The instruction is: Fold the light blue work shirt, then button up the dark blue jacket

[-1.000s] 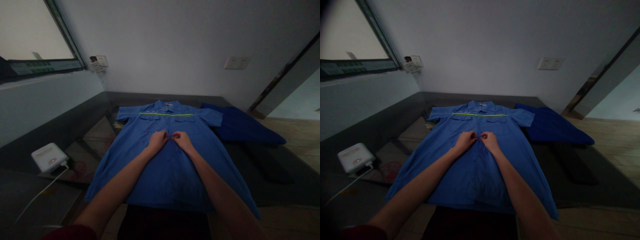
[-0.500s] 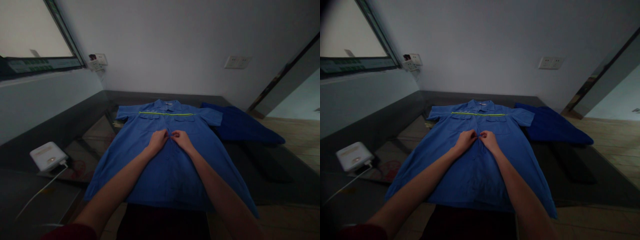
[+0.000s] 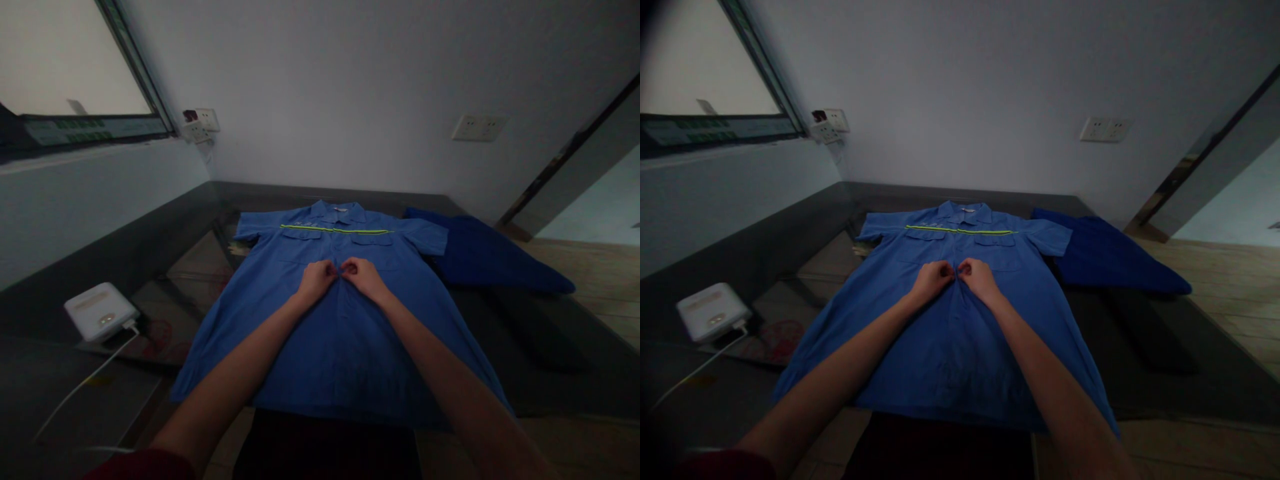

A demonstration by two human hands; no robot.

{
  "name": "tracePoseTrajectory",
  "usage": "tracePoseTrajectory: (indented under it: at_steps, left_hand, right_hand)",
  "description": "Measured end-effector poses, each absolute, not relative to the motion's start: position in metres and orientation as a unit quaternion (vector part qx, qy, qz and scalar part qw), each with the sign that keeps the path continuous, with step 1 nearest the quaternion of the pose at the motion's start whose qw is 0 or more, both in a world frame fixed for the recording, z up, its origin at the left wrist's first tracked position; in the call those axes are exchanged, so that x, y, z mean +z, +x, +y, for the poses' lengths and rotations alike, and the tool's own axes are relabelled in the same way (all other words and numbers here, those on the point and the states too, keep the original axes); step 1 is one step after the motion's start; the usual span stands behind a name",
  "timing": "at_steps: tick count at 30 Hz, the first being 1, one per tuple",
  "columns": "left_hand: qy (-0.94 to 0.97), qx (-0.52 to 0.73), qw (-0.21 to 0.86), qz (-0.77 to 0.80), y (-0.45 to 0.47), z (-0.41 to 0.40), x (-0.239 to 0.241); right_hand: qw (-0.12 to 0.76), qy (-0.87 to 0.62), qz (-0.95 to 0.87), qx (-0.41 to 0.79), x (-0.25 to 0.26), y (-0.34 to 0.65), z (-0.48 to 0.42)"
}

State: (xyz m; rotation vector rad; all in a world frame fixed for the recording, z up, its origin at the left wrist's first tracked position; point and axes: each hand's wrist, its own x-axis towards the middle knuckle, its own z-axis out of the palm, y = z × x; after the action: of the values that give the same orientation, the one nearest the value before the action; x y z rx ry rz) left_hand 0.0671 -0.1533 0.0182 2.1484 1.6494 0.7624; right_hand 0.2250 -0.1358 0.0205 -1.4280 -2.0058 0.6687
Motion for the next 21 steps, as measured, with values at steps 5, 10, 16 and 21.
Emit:
tracePoseTrajectory:
  at_steps: [5, 10, 16, 21]
  left_hand:
    - [0.743, 0.272, 0.188, 0.583, 0.0667, -0.1535, 0.0205]
    - [0.727, 0.291, 0.202, 0.588, 0.0667, -0.1534, 0.0202]
    - [0.723, 0.329, 0.207, 0.571, 0.0653, -0.1556, 0.0174]
    - [0.734, 0.332, 0.206, 0.556, 0.0639, -0.157, 0.0167]
  right_hand:
    - [0.253, -0.536, -0.784, 0.186, 0.0259, 0.2201, -0.1401]
    - [0.265, -0.539, -0.779, 0.181, 0.0217, 0.2186, -0.1439]
    - [0.271, -0.51, -0.796, 0.178, 0.0176, 0.2194, -0.142]
    - [0.262, -0.48, -0.82, 0.168, 0.0163, 0.2193, -0.1408]
